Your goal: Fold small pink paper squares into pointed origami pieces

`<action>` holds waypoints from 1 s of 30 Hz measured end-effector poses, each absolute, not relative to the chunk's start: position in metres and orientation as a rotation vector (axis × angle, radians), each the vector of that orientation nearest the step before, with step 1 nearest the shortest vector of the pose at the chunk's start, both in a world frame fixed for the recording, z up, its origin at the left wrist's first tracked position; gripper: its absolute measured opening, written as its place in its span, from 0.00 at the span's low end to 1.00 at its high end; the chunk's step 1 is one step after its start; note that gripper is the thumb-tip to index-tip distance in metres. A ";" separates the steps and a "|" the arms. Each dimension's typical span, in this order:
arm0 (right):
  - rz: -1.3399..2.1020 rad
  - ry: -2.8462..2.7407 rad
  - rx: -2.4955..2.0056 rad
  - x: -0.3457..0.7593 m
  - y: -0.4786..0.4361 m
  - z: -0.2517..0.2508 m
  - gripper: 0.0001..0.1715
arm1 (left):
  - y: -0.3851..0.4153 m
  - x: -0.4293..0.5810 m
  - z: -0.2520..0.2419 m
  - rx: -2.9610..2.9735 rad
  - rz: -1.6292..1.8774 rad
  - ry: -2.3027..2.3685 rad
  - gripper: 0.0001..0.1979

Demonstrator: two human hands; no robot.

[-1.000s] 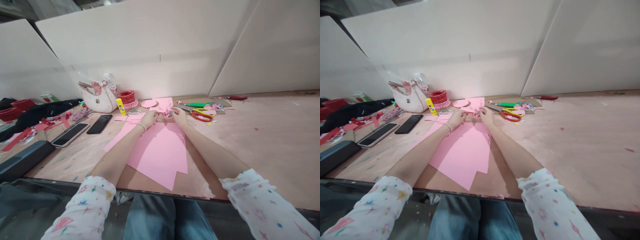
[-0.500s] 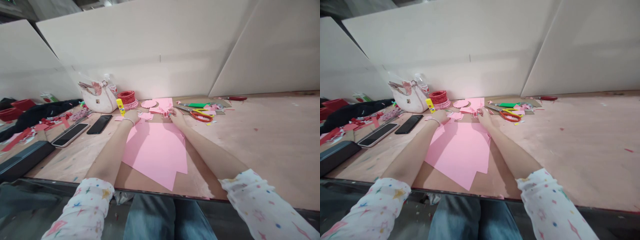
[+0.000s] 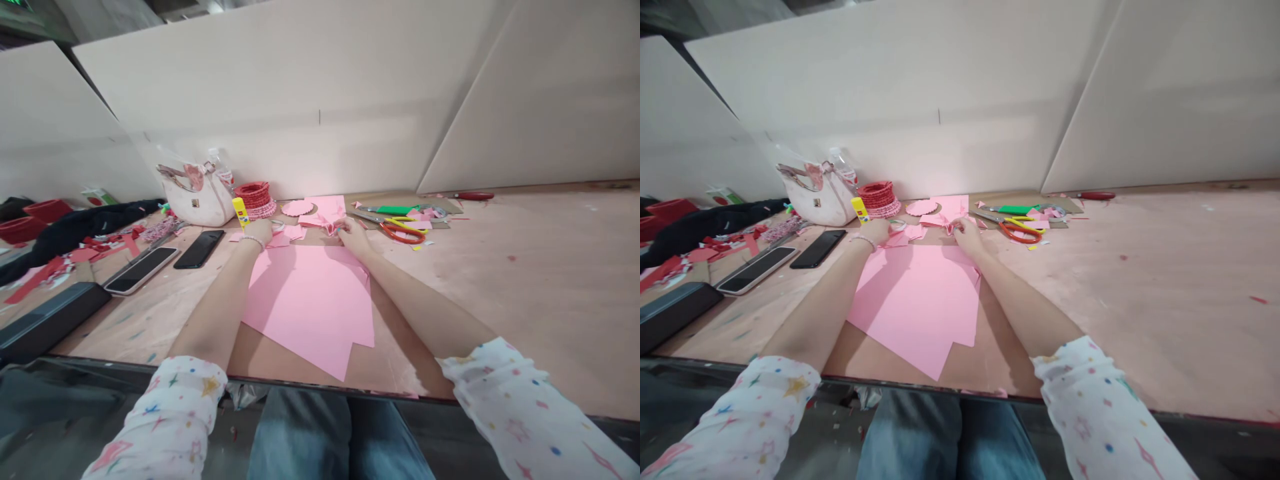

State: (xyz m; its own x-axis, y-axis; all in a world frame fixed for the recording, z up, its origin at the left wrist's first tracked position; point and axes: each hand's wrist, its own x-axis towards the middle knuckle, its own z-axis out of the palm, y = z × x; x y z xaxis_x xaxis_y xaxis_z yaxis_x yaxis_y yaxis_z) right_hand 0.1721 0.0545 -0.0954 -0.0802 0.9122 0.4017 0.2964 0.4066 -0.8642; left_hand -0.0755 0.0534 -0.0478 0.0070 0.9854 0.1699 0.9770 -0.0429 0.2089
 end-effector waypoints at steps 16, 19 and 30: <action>0.918 -1.744 -0.898 0.169 0.043 -0.088 0.13 | 0.049 -0.020 -0.039 1.793 0.811 1.486 0.11; 0.879 -1.735 -0.886 0.167 0.044 -0.089 0.19 | 0.049 -0.015 -0.048 1.660 0.855 1.392 0.12; 0.753 -1.621 -0.856 0.165 0.048 -0.091 0.08 | 0.046 0.003 -0.057 1.242 0.880 1.137 0.03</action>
